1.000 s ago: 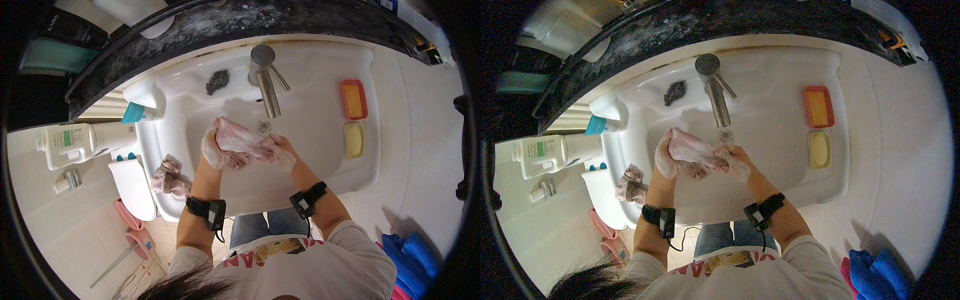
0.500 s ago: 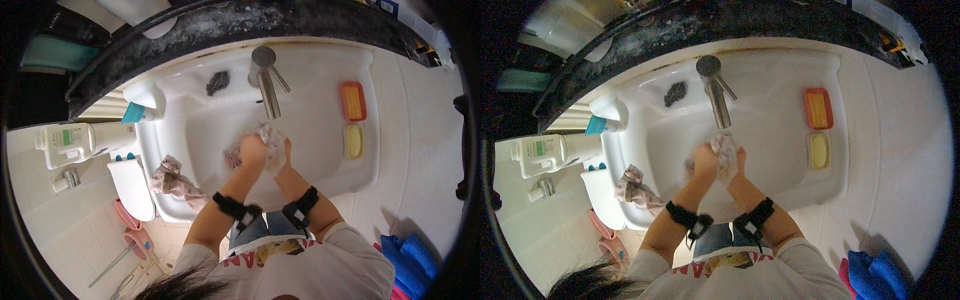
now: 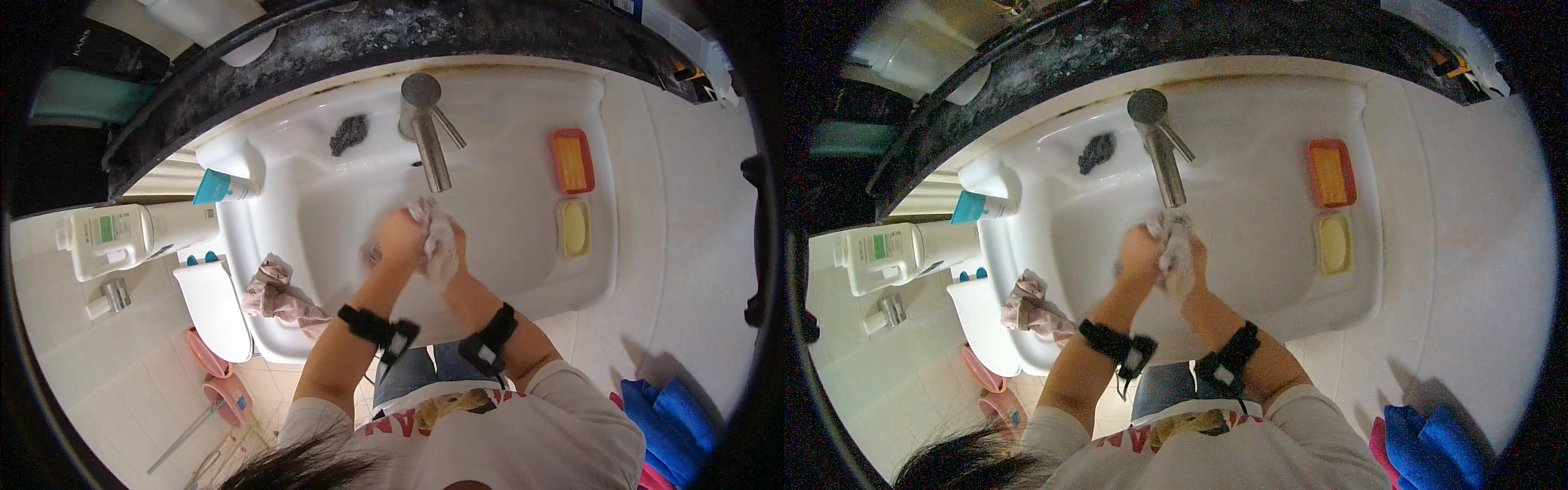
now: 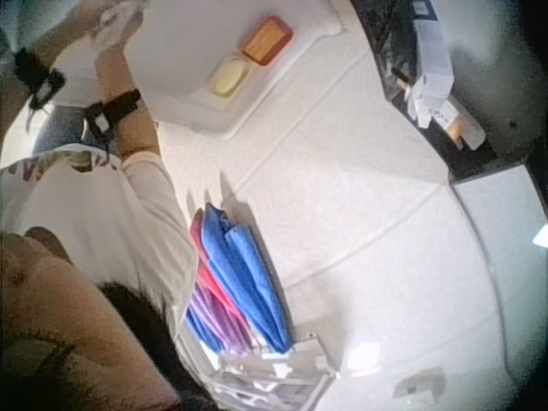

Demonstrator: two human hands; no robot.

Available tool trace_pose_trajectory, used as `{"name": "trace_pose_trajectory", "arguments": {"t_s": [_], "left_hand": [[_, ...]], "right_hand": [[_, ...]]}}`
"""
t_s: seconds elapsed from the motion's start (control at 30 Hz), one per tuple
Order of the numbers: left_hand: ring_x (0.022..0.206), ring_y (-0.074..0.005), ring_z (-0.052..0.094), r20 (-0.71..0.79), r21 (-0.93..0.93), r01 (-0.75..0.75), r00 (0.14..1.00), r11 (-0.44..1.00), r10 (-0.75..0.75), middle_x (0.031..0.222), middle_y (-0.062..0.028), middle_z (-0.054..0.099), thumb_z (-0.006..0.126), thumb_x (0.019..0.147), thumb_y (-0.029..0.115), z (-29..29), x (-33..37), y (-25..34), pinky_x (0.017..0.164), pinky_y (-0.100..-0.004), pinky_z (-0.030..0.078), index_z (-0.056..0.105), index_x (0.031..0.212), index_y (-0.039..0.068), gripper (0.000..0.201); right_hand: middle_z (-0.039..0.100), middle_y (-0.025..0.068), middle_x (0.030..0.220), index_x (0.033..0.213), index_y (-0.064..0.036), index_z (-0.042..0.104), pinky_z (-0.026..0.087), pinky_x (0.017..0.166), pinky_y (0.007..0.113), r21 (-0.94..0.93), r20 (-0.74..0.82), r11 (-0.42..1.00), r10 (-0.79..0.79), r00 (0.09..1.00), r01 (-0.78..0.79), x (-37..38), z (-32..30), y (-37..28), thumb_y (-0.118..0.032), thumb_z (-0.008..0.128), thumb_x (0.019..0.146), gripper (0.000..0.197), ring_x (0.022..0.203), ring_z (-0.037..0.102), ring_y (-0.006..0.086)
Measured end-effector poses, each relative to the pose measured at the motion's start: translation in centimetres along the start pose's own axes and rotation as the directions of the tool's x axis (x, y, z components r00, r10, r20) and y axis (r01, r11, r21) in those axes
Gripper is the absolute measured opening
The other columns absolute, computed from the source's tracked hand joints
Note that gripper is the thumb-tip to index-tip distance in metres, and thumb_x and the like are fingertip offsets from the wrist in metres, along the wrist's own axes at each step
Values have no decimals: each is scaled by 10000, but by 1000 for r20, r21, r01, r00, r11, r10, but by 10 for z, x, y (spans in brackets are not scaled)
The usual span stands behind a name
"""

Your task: The person washes a small piece of cloth by hand in a bathroom sink. They wet the cloth, apply soap, scrub it, rinse it under running water, and wring it out.

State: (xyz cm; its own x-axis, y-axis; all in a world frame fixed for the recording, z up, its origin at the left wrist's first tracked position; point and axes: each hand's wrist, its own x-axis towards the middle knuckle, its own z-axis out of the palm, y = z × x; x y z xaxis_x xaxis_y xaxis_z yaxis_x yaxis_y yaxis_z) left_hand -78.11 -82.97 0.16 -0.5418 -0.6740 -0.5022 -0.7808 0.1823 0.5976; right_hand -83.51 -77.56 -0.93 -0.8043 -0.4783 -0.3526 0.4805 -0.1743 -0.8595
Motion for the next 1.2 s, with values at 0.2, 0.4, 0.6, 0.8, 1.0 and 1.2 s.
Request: {"name": "trace_pose_trajectory", "arguments": {"t_s": [0.2, 0.4, 0.6, 0.8, 1.0, 1.2], "left_hand": [[782, -346, 631, 98, -241, 116, 991, 964, -95, 844, -207, 643, 533, 853, 407, -11, 5, 1, 699, -426, 491, 617, 924, -22, 443], [919, -246, 604, 332, -864, 183, 908, 470, 257, 1002, -137, 616, 555, 867, 411, -64, 1, -28, 817, -359, 491, 551, 1036, 8, 437], [845, -206, 587, -186, -777, -343, 926, 528, 327, 927, -109, 573, 555, 881, 248, -74, 10, -46, 740, -303, 502, 517, 915, 18, 236], [787, -228, 604, -132, -965, -165, 977, 203, 165, 869, -105, 566, 528, 889, 319, -51, 22, -62, 669, -354, 521, 499, 942, 33, 291], [709, -328, 625, -133, -188, -170, 980, 967, 147, 748, -189, 622, 582, 812, 336, 20, -4, -11, 604, -387, 487, 601, 773, -25, 363], [740, -375, 620, -118, -168, -35, 993, 985, 16, 737, -250, 605, 591, 781, 368, -4, -11, 11, 639, -434, 483, 609, 729, -40, 411]], "right_hand": [[581, 70, 779, 933, -21, 570, 455, 577, 321, 72, 178, 988, 123, 976, -138, -2, -11, 1, -299, 519, 888, 287, 716, 549, 145], [580, 68, 788, 935, -41, 555, 414, 459, 216, -167, 189, 926, 368, 910, -339, 3, -40, -30, -244, 589, 859, 219, 543, 526, 109], [556, 34, 766, 903, -51, 574, 431, 618, 242, -745, 402, 667, 472, 785, -20, 8, -43, -63, -233, 646, 811, 216, 712, 527, 102], [534, -5, 806, 870, -48, 553, 428, 656, 264, -178, 368, 932, 360, 858, -314, -11, -45, -39, -261, 653, 807, 244, 729, 508, 94], [555, 25, 858, 909, -62, 520, 475, 639, 312, 285, 310, 931, 136, 941, -229, -23, -19, -1, -238, 547, 874, 182, 739, 538, 116], [577, 72, 863, 949, -33, 548, 491, 668, 332, -8, -36, 991, 131, 991, -132, -12, -10, -12, -345, 379, 926, 355, 752, 568, 187]]}}
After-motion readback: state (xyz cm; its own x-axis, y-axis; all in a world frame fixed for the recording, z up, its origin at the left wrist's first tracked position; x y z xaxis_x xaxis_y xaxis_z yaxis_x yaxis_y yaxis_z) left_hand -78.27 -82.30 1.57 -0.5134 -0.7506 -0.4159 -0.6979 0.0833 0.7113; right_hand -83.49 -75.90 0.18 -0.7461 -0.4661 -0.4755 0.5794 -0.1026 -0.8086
